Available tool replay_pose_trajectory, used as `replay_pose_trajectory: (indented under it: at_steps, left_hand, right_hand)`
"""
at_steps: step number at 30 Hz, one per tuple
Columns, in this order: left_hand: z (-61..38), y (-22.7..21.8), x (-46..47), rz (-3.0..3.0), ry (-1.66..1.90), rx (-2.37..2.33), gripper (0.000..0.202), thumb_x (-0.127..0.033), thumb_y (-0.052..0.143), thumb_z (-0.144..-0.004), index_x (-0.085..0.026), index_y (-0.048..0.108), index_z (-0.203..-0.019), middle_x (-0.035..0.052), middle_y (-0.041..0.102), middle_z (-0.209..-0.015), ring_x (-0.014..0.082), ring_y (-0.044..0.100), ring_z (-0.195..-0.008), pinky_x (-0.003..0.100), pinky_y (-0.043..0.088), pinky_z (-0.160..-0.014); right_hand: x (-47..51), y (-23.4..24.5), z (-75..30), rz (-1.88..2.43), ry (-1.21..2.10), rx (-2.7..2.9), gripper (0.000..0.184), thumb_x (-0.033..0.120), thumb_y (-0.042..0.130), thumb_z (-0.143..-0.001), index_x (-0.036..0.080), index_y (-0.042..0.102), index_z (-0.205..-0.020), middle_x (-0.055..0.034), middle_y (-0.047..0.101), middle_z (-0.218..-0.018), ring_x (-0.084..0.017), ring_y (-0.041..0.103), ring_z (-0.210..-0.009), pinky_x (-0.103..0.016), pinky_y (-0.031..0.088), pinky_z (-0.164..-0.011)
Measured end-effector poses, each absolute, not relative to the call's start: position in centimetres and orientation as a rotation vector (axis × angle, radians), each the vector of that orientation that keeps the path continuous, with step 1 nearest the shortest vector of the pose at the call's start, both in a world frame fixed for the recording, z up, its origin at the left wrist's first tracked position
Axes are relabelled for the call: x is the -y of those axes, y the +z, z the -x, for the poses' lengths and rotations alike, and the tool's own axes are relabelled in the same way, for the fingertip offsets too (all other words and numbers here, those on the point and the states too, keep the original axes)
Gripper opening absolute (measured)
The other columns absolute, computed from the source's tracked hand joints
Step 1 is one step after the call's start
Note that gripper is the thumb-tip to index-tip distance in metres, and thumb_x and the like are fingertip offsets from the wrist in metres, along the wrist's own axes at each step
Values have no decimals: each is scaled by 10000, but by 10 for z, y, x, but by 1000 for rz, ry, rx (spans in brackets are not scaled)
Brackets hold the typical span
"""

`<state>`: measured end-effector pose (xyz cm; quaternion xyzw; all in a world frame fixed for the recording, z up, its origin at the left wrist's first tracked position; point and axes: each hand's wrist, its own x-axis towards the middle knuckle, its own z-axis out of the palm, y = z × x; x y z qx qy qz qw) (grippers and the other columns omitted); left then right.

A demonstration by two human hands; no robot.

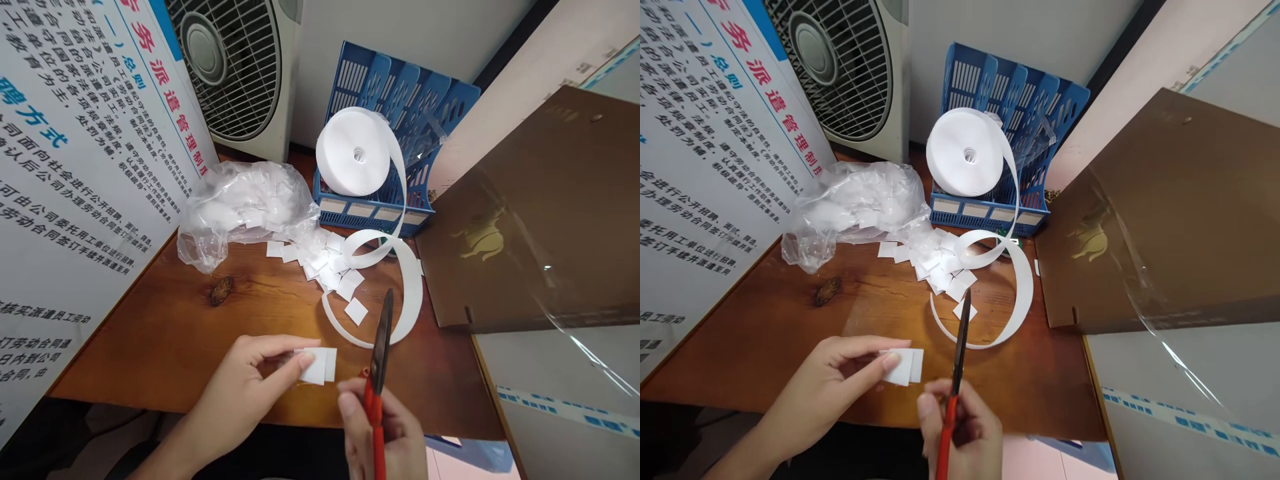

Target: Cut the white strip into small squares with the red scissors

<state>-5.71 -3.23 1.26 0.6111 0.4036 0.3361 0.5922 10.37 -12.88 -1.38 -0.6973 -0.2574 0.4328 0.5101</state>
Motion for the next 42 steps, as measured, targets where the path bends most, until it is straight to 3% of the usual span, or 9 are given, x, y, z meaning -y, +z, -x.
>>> replay_pose_trajectory:
  at_steps: [5, 10, 13, 17, 23, 29, 35, 40, 42]
  left_hand:
    - [55, 11, 28, -1467, 686, -843, 317, -422, 605, -1010, -285, 797, -1222, 19, 807, -959, 158, 679, -782, 221, 539, -722]
    - [52, -2, 16, -1463, 900, -992, 319, -414, 582, -1020, -215, 806, -1130, 50, 749, -1047, 151, 655, -796, 214, 549, -706]
    - [51, -12, 12, -1479, 971, -1003, 330, -415, 558, -1030, -196, 787, -1119, 54, 699, -975, 156, 669, -782, 218, 546, -649]
    - [51, -19, 10, -1476, 935, -1031, 315, -409, 612, -998, -197, 730, -1199, 41, 714, -912, 166, 696, -752, 241, 565, -677]
    - [49, -18, 9, -1532, 931, -1066, 202, -378, 661, -967, -185, 711, -1001, 37, 756, -948, 181, 718, -863, 245, 550, -756]
    - [51, -12, 13, -1717, 864, -957, 169, -332, 657, -964, -228, 789, -945, 37, 680, -1010, 117, 585, -698, 239, 470, -647]
    - [45, -6, 22, -1594, 802, -808, 113, -276, 720, -906, -208, 805, -876, 96, 566, -1386, 241, 609, -1197, 284, 518, -944]
    - [34, -17, 26, -1378, 664, -756, 202, -338, 679, -952, -154, 734, -1012, 77, 729, -908, 165, 667, -746, 281, 549, -717]
    - [32, -19, 25, -1279, 690, -755, 262, -320, 711, -934, -170, 675, -1146, 42, 728, -864, 142, 659, -693, 266, 547, -698]
  right_hand:
    - [92, 14, -123, 1567, 1153, 879, 431, 568, 768, -820, 172, 607, -875, 29, 525, -628, -65, 343, -454, -219, 274, -413]
    - [43, 38, -139, 1632, 829, 1176, 255, 417, 681, -894, 175, 634, -828, -20, 643, -742, -158, 594, -702, -259, 469, -647]
    - [24, 53, -149, 1735, 664, 1214, 217, 425, 695, -886, 210, 700, -917, -36, 729, -889, -213, 656, -849, -304, 468, -753]
    - [29, 58, -148, 1832, 637, 1331, 183, 432, 720, -860, 252, 718, -894, -8, 756, -887, -212, 659, -783, -305, 449, -692]
    - [54, 38, -141, 2020, 631, 1562, 132, 376, 660, -881, 245, 651, -865, -12, 769, -899, -230, 688, -810, -311, 480, -706]
    - [56, 44, -156, 1876, 780, 1571, 67, 259, 609, -890, 212, 643, -858, -31, 754, -897, -214, 675, -824, -279, 469, -702]
    - [65, 62, -166, 1699, 991, 1737, 50, 190, 603, -861, 189, 637, -824, -10, 674, -783, -185, 599, -774, -253, 437, -669]
    - [69, 60, -171, 1676, 1043, 1758, 65, 174, 573, -870, 197, 596, -815, 17, 615, -759, -147, 517, -713, -241, 400, -637]
    - [69, 59, -172, 1677, 1034, 1746, 66, 167, 572, -861, 195, 598, -807, 20, 602, -745, -145, 514, -707, -239, 398, -632]
